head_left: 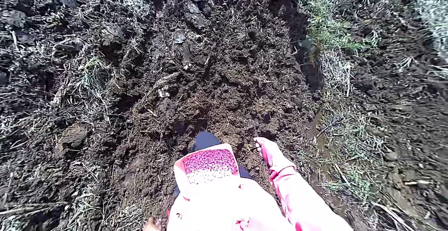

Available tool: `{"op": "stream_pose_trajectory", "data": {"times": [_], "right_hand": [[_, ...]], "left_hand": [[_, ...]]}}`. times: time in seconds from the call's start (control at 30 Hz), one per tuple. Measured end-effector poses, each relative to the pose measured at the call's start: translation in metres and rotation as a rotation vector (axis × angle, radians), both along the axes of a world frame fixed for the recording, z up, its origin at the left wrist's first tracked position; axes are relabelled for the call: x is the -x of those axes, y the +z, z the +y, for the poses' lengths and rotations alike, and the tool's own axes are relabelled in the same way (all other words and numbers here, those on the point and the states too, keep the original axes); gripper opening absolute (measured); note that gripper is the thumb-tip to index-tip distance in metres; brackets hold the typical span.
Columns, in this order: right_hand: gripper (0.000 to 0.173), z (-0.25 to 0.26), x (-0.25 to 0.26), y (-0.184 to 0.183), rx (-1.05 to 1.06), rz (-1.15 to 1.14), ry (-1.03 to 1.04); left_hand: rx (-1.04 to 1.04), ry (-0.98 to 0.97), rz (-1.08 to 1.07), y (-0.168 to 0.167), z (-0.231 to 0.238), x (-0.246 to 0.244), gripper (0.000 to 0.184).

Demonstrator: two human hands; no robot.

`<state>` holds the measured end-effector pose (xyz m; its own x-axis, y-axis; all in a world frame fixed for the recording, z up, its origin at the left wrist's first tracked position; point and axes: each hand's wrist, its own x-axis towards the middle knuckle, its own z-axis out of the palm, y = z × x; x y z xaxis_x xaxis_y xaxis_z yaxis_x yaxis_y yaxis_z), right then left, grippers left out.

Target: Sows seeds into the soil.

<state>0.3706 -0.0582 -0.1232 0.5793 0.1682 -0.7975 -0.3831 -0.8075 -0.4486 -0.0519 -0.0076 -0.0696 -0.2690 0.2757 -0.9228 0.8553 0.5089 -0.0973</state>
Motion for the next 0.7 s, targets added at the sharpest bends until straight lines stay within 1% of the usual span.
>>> {"op": "stream_pose_trajectory", "data": {"times": [0.03,0.07,0.1,0.13,0.2,0.23,0.27,0.33,0.4,0.47,0.53,0.6,0.63,0.7], "right_hand": [[0.027,-0.007,0.002,-0.001,0.036,-0.004,0.03],[0.026,-0.01,0.002,0.0,0.067,-0.005,0.07],[0.026,-0.011,0.001,0.0,0.097,-0.01,0.114],[0.026,-0.01,0.0,0.002,0.124,-0.015,0.157],[0.026,-0.004,-0.007,0.003,0.138,-0.042,0.203],[0.025,0.003,-0.011,0.003,0.128,-0.055,0.209],[0.025,0.01,-0.014,0.003,0.116,-0.069,0.214],[0.025,0.025,-0.016,0.005,0.095,-0.077,0.218],[0.024,0.038,-0.013,0.005,0.068,-0.059,0.207],[0.024,0.049,-0.008,0.001,0.04,-0.03,0.223],[0.024,0.057,-0.005,-0.006,0.032,-0.002,0.262],[0.024,0.063,-0.001,-0.013,0.023,0.014,0.298],[0.024,0.066,0.001,-0.016,0.011,0.021,0.303],[0.024,0.069,0.008,-0.015,-0.004,0.043,0.296]], "left_hand": [[-0.168,0.077,-0.016,-0.053,-0.011,0.036,0.041],[-0.29,0.166,-0.042,-0.094,-0.004,0.063,0.039],[-0.361,0.273,-0.084,-0.114,0.018,0.078,0.038],[-0.434,0.411,-0.128,-0.118,0.044,0.078,0.036],[-0.571,0.677,-0.222,-0.099,0.09,0.051,0.035],[-0.625,0.746,-0.315,-0.085,0.106,0.035,0.034],[-0.681,0.751,-0.449,-0.07,0.115,0.019,0.034],[-0.802,0.639,-0.797,-0.037,0.116,-0.015,0.034],[-0.853,0.483,-1.21,-0.005,0.105,-0.042,0.033],[-0.788,0.191,-1.561,0.027,0.099,-0.053,0.039],[-0.733,-0.07,-1.722,0.059,0.093,-0.054,0.041],[-0.672,-0.23,-1.791,0.085,0.084,-0.055,0.044],[-0.619,-0.293,-1.834,0.092,0.08,-0.055,0.047],[-0.467,-0.351,-1.953,0.093,0.074,-0.06,0.053]]}}
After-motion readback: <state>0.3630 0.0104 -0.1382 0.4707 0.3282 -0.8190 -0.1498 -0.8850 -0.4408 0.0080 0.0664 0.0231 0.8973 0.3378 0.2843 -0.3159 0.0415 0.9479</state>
